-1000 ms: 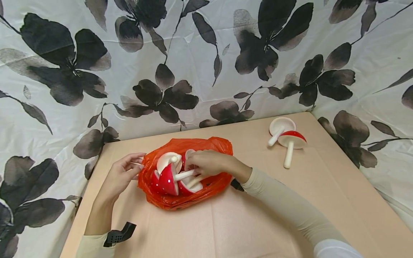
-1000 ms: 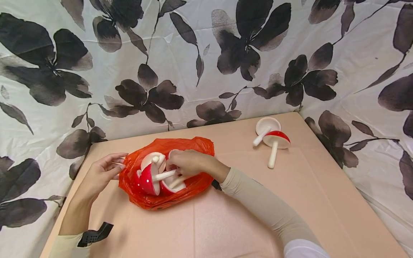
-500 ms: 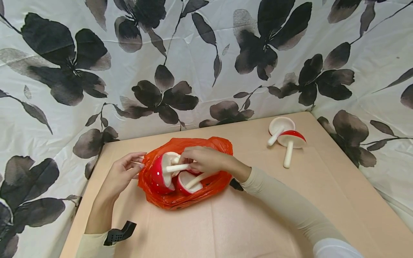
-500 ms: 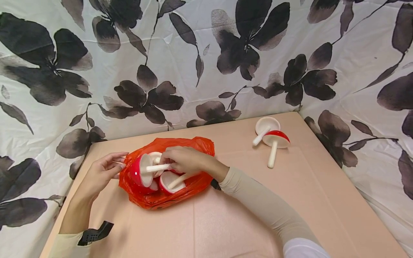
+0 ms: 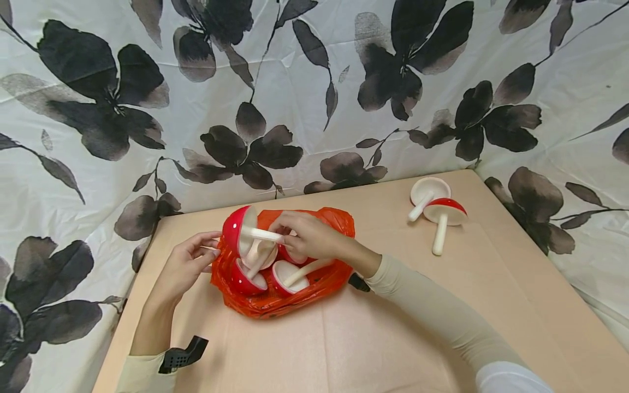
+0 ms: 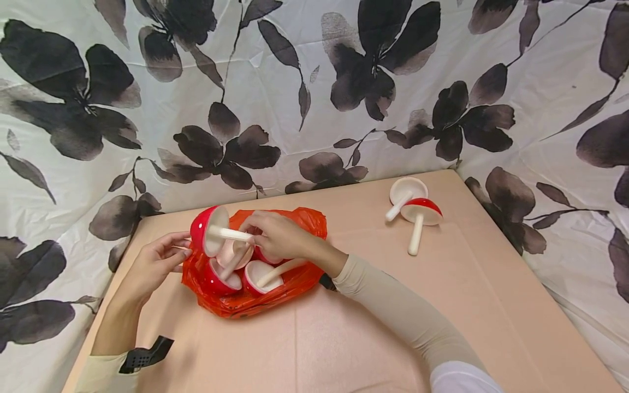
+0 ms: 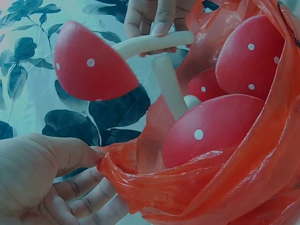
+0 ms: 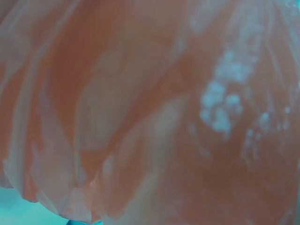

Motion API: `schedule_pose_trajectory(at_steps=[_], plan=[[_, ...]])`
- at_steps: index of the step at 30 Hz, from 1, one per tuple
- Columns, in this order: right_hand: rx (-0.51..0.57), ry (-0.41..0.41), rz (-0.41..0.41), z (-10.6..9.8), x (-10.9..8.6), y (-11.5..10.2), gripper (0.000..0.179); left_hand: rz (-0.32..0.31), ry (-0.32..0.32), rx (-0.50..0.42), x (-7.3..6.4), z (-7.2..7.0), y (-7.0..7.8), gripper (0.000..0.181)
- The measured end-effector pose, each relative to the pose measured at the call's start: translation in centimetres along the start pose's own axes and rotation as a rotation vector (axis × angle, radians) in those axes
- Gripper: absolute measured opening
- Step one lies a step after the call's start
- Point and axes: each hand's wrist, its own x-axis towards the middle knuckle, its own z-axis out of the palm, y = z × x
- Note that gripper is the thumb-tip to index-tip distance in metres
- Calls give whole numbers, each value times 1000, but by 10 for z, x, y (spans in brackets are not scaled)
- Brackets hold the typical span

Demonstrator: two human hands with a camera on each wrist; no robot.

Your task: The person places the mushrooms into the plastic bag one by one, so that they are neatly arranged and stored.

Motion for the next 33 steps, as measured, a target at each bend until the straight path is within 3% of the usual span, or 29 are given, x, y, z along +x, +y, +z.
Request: schedule_pose_trajectory(at_steps=[7,13,19,25,33], plan=[[-65,17,89,1,-1,2,18,-12,-12,-7,-2,0,2,40],[-57,23,137,5,1,0,19,-11,-11,-11,-3,1,2,40],[-71,-28,164,10,4,-1,21,4,7,-1,-2,2,2,39],[-106,-99,161,12,5,-5,26,46,30,-11,0,2,1,38],[-170,-87,128,14,6,-4,22,68,45,0,1,-1,2,37]])
